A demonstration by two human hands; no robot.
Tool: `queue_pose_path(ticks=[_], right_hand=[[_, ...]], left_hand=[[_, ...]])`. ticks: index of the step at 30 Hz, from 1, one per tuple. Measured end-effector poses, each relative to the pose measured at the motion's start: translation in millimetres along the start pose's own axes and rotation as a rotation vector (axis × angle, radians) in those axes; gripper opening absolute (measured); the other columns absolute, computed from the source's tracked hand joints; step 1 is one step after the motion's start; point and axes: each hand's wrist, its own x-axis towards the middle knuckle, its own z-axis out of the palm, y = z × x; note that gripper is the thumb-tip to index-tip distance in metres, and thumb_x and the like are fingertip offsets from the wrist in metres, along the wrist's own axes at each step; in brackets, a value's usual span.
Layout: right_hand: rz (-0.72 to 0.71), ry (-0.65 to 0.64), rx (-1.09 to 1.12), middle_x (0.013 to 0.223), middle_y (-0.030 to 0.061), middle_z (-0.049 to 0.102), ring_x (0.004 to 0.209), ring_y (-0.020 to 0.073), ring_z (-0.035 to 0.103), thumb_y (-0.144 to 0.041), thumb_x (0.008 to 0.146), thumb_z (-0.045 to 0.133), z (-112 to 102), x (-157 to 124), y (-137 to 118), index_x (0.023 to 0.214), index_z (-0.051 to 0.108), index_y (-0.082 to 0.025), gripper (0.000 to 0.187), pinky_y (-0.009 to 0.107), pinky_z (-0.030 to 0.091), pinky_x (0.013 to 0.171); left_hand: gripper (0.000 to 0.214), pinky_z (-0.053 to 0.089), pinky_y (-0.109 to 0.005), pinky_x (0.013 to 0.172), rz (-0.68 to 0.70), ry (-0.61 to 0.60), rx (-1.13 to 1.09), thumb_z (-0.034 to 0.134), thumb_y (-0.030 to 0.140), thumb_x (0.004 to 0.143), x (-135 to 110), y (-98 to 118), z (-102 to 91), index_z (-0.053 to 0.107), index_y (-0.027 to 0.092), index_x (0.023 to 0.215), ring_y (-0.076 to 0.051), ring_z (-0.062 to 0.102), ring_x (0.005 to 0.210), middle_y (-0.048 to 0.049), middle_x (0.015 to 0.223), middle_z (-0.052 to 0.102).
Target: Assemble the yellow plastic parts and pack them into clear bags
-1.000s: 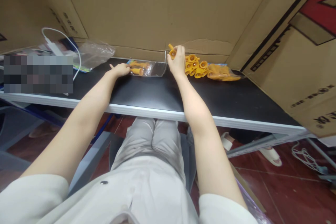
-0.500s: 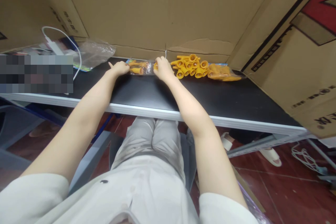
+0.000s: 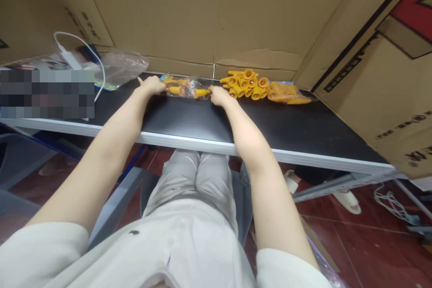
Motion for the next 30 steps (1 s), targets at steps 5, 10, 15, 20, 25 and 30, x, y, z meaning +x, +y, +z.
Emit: queue_pose_path(ticks=[5, 10, 15, 20, 25, 30], right_hand=[[0.007, 0.051, -0.136, 0.153, 0.0205, 0.069, 0.148, 0.0392, 0.06, -0.014, 0.106, 0.057, -5.9, -5.8, -11.4, 0.144, 0.073, -0.009, 0.041, 0.053, 0.047, 0.124], [0.061, 0.112, -0.154, 0.145, 0.0229, 0.073, 0.145, 0.0392, 0.061, -0.018, 0.108, 0.056, -15.1, -12.6, -17.3, 0.135, 0.076, -0.007, 0.036, 0.057, 0.043, 0.124], [0.096, 0.161, -0.149, 0.14, 0.0236, 0.075, 0.142, 0.0398, 0.063, -0.017, 0.106, 0.057, -15.9, -14.3, -18.3, 0.13, 0.078, -0.008, 0.033, 0.062, 0.04, 0.124], [0.114, 0.189, -0.141, 0.14, 0.0258, 0.074, 0.142, 0.0405, 0.063, -0.015, 0.105, 0.055, -14.7, -13.4, -18.2, 0.13, 0.077, -0.005, 0.035, 0.058, 0.044, 0.122], [0.138, 0.179, -0.166, 0.139, 0.0254, 0.074, 0.141, 0.0396, 0.064, -0.014, 0.104, 0.054, -18.0, -15.1, -20.1, 0.131, 0.077, -0.005, 0.037, 0.054, 0.044, 0.121], [0.124, 0.131, -0.164, 0.136, 0.0224, 0.077, 0.135, 0.0376, 0.068, -0.015, 0.102, 0.056, -20.4, -17.5, -25.6, 0.129, 0.078, -0.009, 0.035, 0.05, 0.051, 0.114]], left_hand=[[0.067, 0.011, -0.066, 0.14, -0.01, 0.034, -0.03, 0.062, 0.022, 0.08, 0.7, 1.1, 2.7, 0.07, 0.01, 0.145, -0.043, 0.053, 0.156, -0.0251, 0.156, 0.066], [0.065, 0.023, -0.061, 0.138, 0.001, 0.039, -0.059, 0.059, 0.022, 0.083, -3.4, 1.4, 4.3, 0.07, 0.007, 0.146, -0.042, 0.054, 0.155, -0.0279, 0.157, 0.064], [0.063, 0.043, -0.051, 0.129, -0.005, 0.009, -0.045, 0.056, 0.024, 0.092, -7.3, 1.1, 1.5, 0.066, 0.003, 0.15, -0.041, 0.057, 0.152, -0.0292, 0.159, 0.062], [0.049, 0.048, -0.044, 0.125, 0.036, -0.016, -0.036, 0.06, 0.025, 0.091, -6.7, 1.5, -2.7, 0.076, 0.006, 0.134, -0.04, 0.063, 0.146, -0.026, 0.151, 0.069], [0.051, 0.037, -0.054, 0.133, 0.048, 0.03, -0.004, 0.066, 0.025, 0.086, -8.2, 5.5, -4.3, 0.075, 0.007, 0.133, -0.042, 0.061, 0.147, -0.0251, 0.148, 0.071], [0.056, 0.023, -0.06, 0.139, 0.077, 0.116, 0.019, 0.066, 0.031, 0.09, -11.2, 11.8, 1.0, 0.072, 0.004, 0.138, -0.044, 0.057, 0.151, -0.027, 0.147, 0.07]])
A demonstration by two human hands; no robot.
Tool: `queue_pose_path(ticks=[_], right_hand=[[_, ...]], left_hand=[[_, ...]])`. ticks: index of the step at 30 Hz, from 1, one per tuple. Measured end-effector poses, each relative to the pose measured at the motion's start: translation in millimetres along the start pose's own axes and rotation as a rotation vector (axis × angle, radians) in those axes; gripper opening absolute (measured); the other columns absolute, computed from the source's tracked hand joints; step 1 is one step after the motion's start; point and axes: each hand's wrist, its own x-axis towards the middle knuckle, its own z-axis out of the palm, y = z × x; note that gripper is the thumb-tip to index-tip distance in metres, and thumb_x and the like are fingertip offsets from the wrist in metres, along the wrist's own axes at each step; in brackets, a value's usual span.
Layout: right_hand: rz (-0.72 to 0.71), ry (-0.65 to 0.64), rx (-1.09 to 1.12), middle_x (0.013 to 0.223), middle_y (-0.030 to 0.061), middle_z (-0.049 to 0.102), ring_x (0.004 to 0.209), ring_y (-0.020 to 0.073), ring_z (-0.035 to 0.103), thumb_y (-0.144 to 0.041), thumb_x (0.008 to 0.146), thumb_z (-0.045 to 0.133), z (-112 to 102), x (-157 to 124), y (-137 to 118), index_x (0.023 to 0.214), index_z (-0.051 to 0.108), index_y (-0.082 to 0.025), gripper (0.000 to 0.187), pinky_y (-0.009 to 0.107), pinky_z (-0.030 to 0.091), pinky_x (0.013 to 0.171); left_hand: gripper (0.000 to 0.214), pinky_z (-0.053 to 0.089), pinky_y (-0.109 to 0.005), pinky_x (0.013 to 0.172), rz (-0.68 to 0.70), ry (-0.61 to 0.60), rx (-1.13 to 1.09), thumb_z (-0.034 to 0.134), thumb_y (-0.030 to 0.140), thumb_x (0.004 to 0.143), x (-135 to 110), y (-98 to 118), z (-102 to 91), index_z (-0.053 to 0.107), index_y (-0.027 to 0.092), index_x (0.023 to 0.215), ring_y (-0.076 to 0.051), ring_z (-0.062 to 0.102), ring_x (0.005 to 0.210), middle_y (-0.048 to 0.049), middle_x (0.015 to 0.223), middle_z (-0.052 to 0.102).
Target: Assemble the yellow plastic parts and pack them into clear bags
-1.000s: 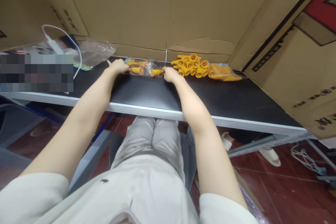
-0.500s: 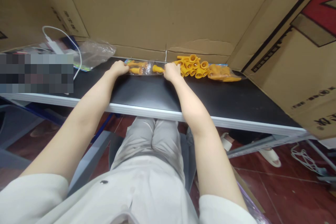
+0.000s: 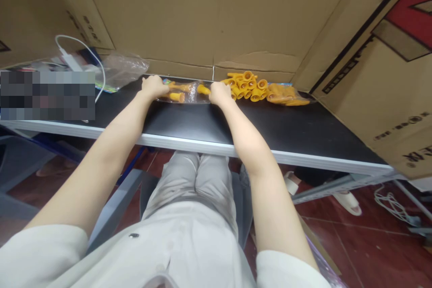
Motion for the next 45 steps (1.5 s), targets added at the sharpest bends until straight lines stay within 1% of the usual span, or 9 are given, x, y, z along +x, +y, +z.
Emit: queue_pose_path(ticks=[5, 9, 11, 14, 17, 24, 29, 36, 45], right_hand=[[-0.007, -0.015, 0.004, 0.137, 0.022, 0.077, 0.136, 0.0365, 0.069, -0.017, 0.103, 0.056, -3.6, -4.1, -4.9, 0.129, 0.078, -0.009, 0.034, 0.047, 0.053, 0.113], [0.004, -0.025, 0.008, 0.14, 0.0218, 0.076, 0.137, 0.0359, 0.068, -0.016, 0.104, 0.056, -5.9, -7.1, -6.3, 0.131, 0.077, -0.009, 0.036, 0.045, 0.053, 0.114], [0.007, -0.024, 0.001, 0.141, 0.0222, 0.076, 0.137, 0.0357, 0.068, -0.016, 0.104, 0.054, -5.9, -7.9, -6.8, 0.134, 0.077, -0.008, 0.038, 0.045, 0.052, 0.114], [-0.002, -0.003, -0.018, 0.14, 0.0233, 0.075, 0.137, 0.0361, 0.068, -0.015, 0.103, 0.052, -4.4, -7.8, -7.6, 0.137, 0.075, -0.007, 0.041, 0.046, 0.052, 0.114], [-0.015, 0.011, -0.031, 0.139, 0.0244, 0.075, 0.137, 0.0375, 0.067, -0.014, 0.102, 0.052, -2.5, -6.9, -7.9, 0.136, 0.076, -0.007, 0.042, 0.048, 0.052, 0.114], [-0.027, -0.006, 0.006, 0.142, 0.0228, 0.074, 0.135, 0.0383, 0.069, -0.014, 0.103, 0.056, -3.5, -7.7, -10.4, 0.133, 0.077, -0.009, 0.037, 0.049, 0.056, 0.112], [-0.041, -0.022, 0.03, 0.136, 0.0213, 0.078, 0.132, 0.0377, 0.072, -0.015, 0.104, 0.058, -5.8, -10.5, -13.2, 0.126, 0.081, -0.011, 0.033, 0.045, 0.058, 0.11], [-0.053, 0.008, 0.037, 0.135, 0.0211, 0.078, 0.132, 0.0365, 0.071, -0.017, 0.105, 0.056, 2.1, -7.5, -13.9, 0.128, 0.081, -0.012, 0.034, 0.043, 0.057, 0.11], [-0.184, 0.084, 0.215, 0.148, 0.022, 0.067, 0.139, 0.0295, 0.065, -0.018, 0.106, 0.058, 16.0, 2.5, -12.3, 0.137, 0.075, -0.005, 0.038, 0.037, 0.049, 0.12]], left_hand=[[0.065, 0.032, -0.053, 0.137, 0.153, -0.037, -0.039, 0.046, 0.033, 0.097, -3.1, 7.4, 8.9, 0.064, 0.011, 0.156, -0.036, 0.048, 0.16, -0.0209, 0.169, 0.054], [0.072, 0.021, -0.066, 0.138, 0.245, -0.222, -0.018, 0.037, 0.037, 0.101, -3.0, 9.6, 10.0, 0.049, 0.021, 0.17, -0.035, 0.024, 0.173, -0.0107, 0.184, 0.031], [0.071, 0.019, -0.066, 0.138, 0.251, -0.26, -0.008, 0.039, 0.037, 0.1, -1.8, 8.9, 9.4, 0.051, 0.024, 0.169, -0.035, 0.022, 0.173, -0.0069, 0.183, 0.034], [0.07, 0.035, -0.042, 0.135, 0.269, -0.271, -0.102, 0.048, 0.032, 0.095, 0.2, 6.8, 9.3, 0.06, 0.021, 0.163, -0.029, 0.046, 0.163, -0.0064, 0.172, 0.054], [0.069, 0.05, -0.024, 0.118, 0.263, -0.261, -0.208, 0.053, 0.03, 0.089, 0.7, 4.4, 9.3, 0.068, 0.015, 0.154, -0.025, 0.069, 0.139, -0.0084, 0.155, 0.071], [0.059, 0.05, -0.025, 0.117, 0.265, -0.195, -0.235, 0.056, 0.03, 0.087, 3.2, -2.0, 8.2, 0.08, 0.015, 0.139, -0.027, 0.072, 0.133, -0.0074, 0.146, 0.077], [0.058, 0.047, -0.026, 0.122, 0.289, -0.212, -0.274, 0.055, 0.03, 0.09, 6.6, -4.3, 12.0, 0.079, 0.017, 0.141, -0.027, 0.068, 0.14, -0.0054, 0.15, 0.074], [0.061, 0.046, -0.037, 0.125, 0.049, -0.075, -0.217, 0.045, 0.024, 0.099, 4.3, 1.9, 11.1, 0.065, 0.007, 0.155, -0.033, 0.06, 0.151, -0.0185, 0.16, 0.065], [0.056, 0.05, -0.038, 0.12, 0.041, -0.048, -0.267, 0.041, 0.023, 0.102, 10.3, -1.0, 14.6, 0.07, 0.009, 0.148, -0.032, 0.065, 0.144, -0.0184, 0.154, 0.07]])
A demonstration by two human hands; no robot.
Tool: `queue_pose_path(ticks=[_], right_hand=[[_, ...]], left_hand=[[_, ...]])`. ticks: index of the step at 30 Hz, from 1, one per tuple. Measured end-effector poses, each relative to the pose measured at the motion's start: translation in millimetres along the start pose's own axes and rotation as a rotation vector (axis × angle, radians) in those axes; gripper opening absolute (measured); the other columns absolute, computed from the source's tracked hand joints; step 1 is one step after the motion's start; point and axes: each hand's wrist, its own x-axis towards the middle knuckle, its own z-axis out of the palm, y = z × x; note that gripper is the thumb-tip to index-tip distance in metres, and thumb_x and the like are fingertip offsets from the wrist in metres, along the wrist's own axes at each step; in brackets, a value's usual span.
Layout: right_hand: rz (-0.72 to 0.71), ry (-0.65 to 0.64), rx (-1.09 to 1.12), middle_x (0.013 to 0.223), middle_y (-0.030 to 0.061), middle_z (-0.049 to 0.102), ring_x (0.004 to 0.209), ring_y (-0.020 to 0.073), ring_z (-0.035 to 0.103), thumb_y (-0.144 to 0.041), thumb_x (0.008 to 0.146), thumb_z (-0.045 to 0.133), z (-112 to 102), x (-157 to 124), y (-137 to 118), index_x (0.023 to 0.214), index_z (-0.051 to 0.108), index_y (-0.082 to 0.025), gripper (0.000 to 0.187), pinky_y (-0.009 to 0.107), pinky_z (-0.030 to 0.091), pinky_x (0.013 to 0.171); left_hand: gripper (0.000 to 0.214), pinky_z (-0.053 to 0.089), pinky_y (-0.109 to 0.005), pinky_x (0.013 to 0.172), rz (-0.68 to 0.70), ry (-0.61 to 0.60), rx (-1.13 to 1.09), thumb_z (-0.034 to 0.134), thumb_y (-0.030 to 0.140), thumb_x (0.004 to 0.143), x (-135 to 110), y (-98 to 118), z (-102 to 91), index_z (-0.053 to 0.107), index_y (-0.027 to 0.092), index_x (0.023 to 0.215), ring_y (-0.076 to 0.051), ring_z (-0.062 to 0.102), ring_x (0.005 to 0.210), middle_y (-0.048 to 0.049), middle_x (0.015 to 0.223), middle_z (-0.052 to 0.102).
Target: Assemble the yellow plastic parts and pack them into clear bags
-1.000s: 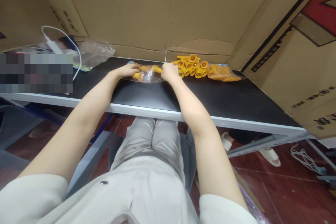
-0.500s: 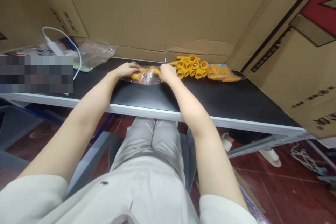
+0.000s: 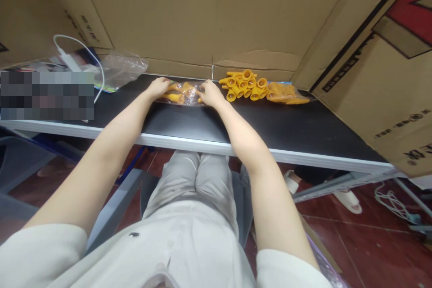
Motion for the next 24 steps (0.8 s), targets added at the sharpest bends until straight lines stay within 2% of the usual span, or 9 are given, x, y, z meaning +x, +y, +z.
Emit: queue_pose_path(ticks=[3, 6, 10, 15, 20, 24], right_hand=[[0.096, -0.007, -0.066, 0.144, 0.0221, 0.071, 0.136, 0.0349, 0.068, -0.016, 0.106, 0.054, -5.7, -3.2, -3.7, 0.132, 0.079, -0.01, 0.037, 0.044, 0.053, 0.115], [0.18, -0.09, -0.085, 0.136, 0.0222, 0.077, 0.132, 0.0371, 0.071, -0.019, 0.108, 0.052, -8.2, -4.2, -6.0, 0.129, 0.08, -0.01, 0.036, 0.043, 0.056, 0.11], [0.088, -0.156, -0.003, 0.139, 0.0208, 0.076, 0.133, 0.0325, 0.072, -0.019, 0.109, 0.052, -2.3, -1.5, -4.1, 0.136, 0.074, -0.009, 0.036, 0.036, 0.053, 0.11], [0.039, -0.23, 0.038, 0.15, 0.0228, 0.07, 0.137, 0.0321, 0.069, -0.018, 0.111, 0.051, 6.2, 0.5, -2.9, 0.145, 0.066, -0.006, 0.04, 0.035, 0.051, 0.112], [0.023, -0.211, -0.004, 0.148, 0.0218, 0.072, 0.138, 0.0314, 0.069, -0.017, 0.11, 0.05, 3.2, -0.2, -1.6, 0.141, 0.071, -0.007, 0.038, 0.035, 0.051, 0.113], [0.089, -0.125, -0.128, 0.14, 0.0209, 0.076, 0.136, 0.0376, 0.068, -0.014, 0.106, 0.049, -11.3, -3.1, 2.1, 0.127, 0.08, -0.012, 0.038, 0.045, 0.052, 0.114]], left_hand=[[0.054, 0.051, -0.039, 0.12, -0.038, 0.029, 0.024, 0.041, 0.024, 0.103, -0.9, 0.8, -0.8, 0.073, 0.009, 0.144, -0.035, 0.067, 0.142, -0.0203, 0.15, 0.072], [0.054, 0.051, -0.04, 0.119, -0.028, 0.021, 0.059, 0.039, 0.026, 0.105, -2.8, 1.8, -2.7, 0.074, 0.008, 0.142, -0.036, 0.066, 0.142, -0.022, 0.15, 0.072], [0.058, 0.049, -0.039, 0.121, 0.017, -0.031, 0.099, 0.035, 0.027, 0.106, -2.2, 0.1, -2.8, 0.07, 0.004, 0.145, -0.035, 0.063, 0.147, -0.0245, 0.156, 0.066], [0.061, 0.047, -0.036, 0.122, 0.035, -0.041, 0.047, 0.04, 0.027, 0.102, 1.4, -4.6, 1.9, 0.064, 0.012, 0.156, -0.031, 0.061, 0.15, -0.0156, 0.161, 0.065], [0.063, 0.04, -0.031, 0.128, 0.082, -0.016, 0.072, 0.041, 0.026, 0.101, -8.5, 1.8, -4.5, 0.062, 0.012, 0.159, -0.027, 0.058, 0.152, -0.0136, 0.163, 0.064], [0.056, 0.041, -0.032, 0.128, 0.212, 0.0, 0.058, 0.044, 0.025, 0.103, -19.9, 10.0, -14.1, 0.071, 0.01, 0.15, -0.028, 0.062, 0.147, -0.0139, 0.156, 0.07]])
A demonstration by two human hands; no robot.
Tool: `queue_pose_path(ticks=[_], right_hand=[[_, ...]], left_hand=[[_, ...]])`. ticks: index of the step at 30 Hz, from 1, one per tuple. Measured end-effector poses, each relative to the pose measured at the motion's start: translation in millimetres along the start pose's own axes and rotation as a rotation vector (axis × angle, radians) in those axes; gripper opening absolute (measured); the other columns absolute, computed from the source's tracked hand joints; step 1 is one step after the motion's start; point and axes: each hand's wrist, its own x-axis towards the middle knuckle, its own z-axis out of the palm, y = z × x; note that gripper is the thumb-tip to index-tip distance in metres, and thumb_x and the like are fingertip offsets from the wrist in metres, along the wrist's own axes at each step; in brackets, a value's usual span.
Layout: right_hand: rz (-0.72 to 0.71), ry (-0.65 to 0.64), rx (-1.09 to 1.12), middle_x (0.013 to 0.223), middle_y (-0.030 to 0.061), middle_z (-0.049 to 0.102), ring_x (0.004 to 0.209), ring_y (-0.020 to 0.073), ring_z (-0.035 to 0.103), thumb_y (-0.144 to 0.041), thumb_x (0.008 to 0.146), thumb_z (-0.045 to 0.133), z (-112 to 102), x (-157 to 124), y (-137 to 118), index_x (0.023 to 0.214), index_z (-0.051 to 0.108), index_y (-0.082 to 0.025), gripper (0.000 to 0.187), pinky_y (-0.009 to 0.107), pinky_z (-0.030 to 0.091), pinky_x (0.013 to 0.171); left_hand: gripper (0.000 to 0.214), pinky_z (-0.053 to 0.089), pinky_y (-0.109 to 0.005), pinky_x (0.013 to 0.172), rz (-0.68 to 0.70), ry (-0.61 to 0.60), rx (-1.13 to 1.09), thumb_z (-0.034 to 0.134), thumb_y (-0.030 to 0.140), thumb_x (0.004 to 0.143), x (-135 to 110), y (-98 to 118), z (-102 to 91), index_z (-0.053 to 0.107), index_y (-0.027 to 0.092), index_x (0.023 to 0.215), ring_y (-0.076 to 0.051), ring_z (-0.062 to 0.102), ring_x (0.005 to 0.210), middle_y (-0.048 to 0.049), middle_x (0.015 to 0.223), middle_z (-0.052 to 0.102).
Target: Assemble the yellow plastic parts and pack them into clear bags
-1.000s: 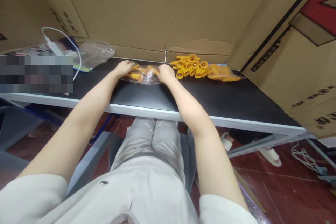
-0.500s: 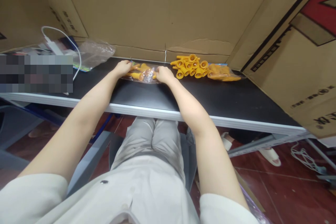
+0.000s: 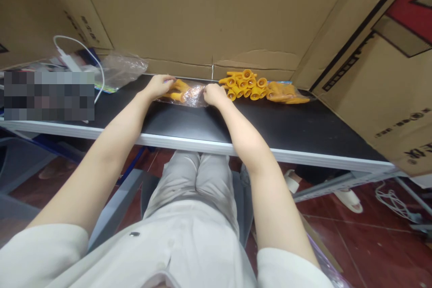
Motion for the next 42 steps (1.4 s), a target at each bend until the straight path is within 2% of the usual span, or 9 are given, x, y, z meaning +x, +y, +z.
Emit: queue_pose_path(ticks=[7, 13, 20, 25, 28, 31, 36, 40, 42], right_hand=[[0.185, 0.287, -0.048, 0.157, 0.0301, 0.057, 0.146, 0.0438, 0.053, -0.012, 0.104, 0.045, -7.4, 2.7, 35.7, 0.151, 0.062, -0.007, 0.05, 0.065, 0.042, 0.118], [0.238, 0.193, -0.076, 0.161, 0.0298, 0.052, 0.148, 0.0414, 0.05, -0.01, 0.101, 0.057, 6.1, 7.5, 58.2, 0.155, 0.057, -0.007, 0.054, 0.057, 0.041, 0.118], [0.25, 0.339, -0.092, 0.155, 0.0351, 0.055, 0.136, 0.0421, 0.061, -0.015, 0.106, 0.052, 21.8, 21.5, 62.1, 0.149, 0.06, -0.003, 0.046, 0.06, 0.044, 0.111], [0.238, 0.402, -0.088, 0.145, 0.0332, 0.062, 0.128, 0.0404, 0.066, -0.016, 0.109, 0.05, 22.3, 25.2, 63.5, 0.137, 0.067, -0.001, 0.036, 0.061, 0.044, 0.111], [0.233, 0.396, -0.073, 0.143, 0.0314, 0.062, 0.128, 0.0374, 0.066, -0.012, 0.109, 0.046, 18.3, 25.3, 66.2, 0.136, 0.068, -0.001, 0.036, 0.056, 0.046, 0.111], [0.19, 0.425, -0.013, 0.142, 0.029, 0.061, 0.126, 0.0366, 0.065, -0.018, 0.112, 0.041, 15.9, 27.3, 69.6, 0.133, 0.068, -0.005, 0.037, 0.055, 0.048, 0.11], [0.015, 0.499, 0.068, 0.138, 0.0249, 0.059, 0.131, 0.0419, 0.059, -0.029, 0.114, 0.035, 12.9, 30.1, 56.0, 0.129, 0.067, -0.011, 0.039, 0.066, 0.048, 0.109], [0.019, 0.383, 0.109, 0.14, 0.027, 0.057, 0.134, 0.0458, 0.058, -0.023, 0.109, 0.041, 12.3, 24.4, 26.7, 0.129, 0.066, -0.01, 0.034, 0.071, 0.046, 0.111], [0.035, 0.301, 0.127, 0.141, 0.0282, 0.058, 0.132, 0.0459, 0.06, -0.019, 0.104, 0.047, 13.0, 19.6, 14.4, 0.127, 0.067, -0.01, 0.032, 0.069, 0.048, 0.111]], left_hand=[[0.05, 0.048, -0.032, 0.124, 0.002, -0.087, -0.004, 0.06, 0.016, 0.092, 0.3, 0.0, 0.1, 0.082, 0.018, 0.138, -0.029, 0.069, 0.141, -0.0091, 0.146, 0.077], [0.054, 0.049, -0.028, 0.122, 0.039, -0.131, 0.048, 0.056, 0.017, 0.091, 6.5, -7.7, 6.0, 0.082, 0.02, 0.138, -0.029, 0.068, 0.142, -0.0007, 0.145, 0.077], [0.058, 0.045, -0.021, 0.122, 0.044, -0.17, 0.106, 0.047, 0.023, 0.098, 5.8, -6.7, 6.0, 0.075, 0.018, 0.148, -0.024, 0.065, 0.146, -0.0009, 0.156, 0.069], [0.058, 0.039, -0.022, 0.127, 0.044, -0.181, 0.081, 0.044, 0.031, 0.103, 4.2, -5.8, 6.7, 0.074, 0.016, 0.15, -0.025, 0.061, 0.151, -0.0046, 0.162, 0.064], [0.06, 0.034, -0.025, 0.132, 0.056, -0.196, 0.043, 0.044, 0.035, 0.104, 4.5, -7.4, 7.2, 0.069, 0.016, 0.155, -0.026, 0.054, 0.157, -0.005, 0.166, 0.06], [0.057, 0.035, -0.028, 0.133, 0.056, -0.194, 0.003, 0.048, 0.035, 0.103, 5.5, -9.8, 6.9, 0.071, 0.019, 0.153, -0.027, 0.054, 0.157, -0.0036, 0.166, 0.06], [0.056, 0.039, -0.028, 0.13, 0.05, -0.179, -0.063, 0.056, 0.033, 0.096, 8.6, -14.9, 7.5, 0.077, 0.017, 0.145, -0.029, 0.059, 0.153, -0.0047, 0.159, 0.067], [0.053, 0.043, -0.034, 0.129, 0.048, -0.15, -0.123, 0.061, 0.03, 0.089, 11.0, -18.0, 9.3, 0.083, 0.019, 0.135, -0.034, 0.063, 0.148, -0.0054, 0.152, 0.073], [0.052, 0.044, -0.035, 0.128, 0.041, -0.145, -0.139, 0.062, 0.029, 0.087, 10.9, -17.4, 9.3, 0.084, 0.02, 0.134, -0.034, 0.064, 0.147, -0.0048, 0.15, 0.074]])
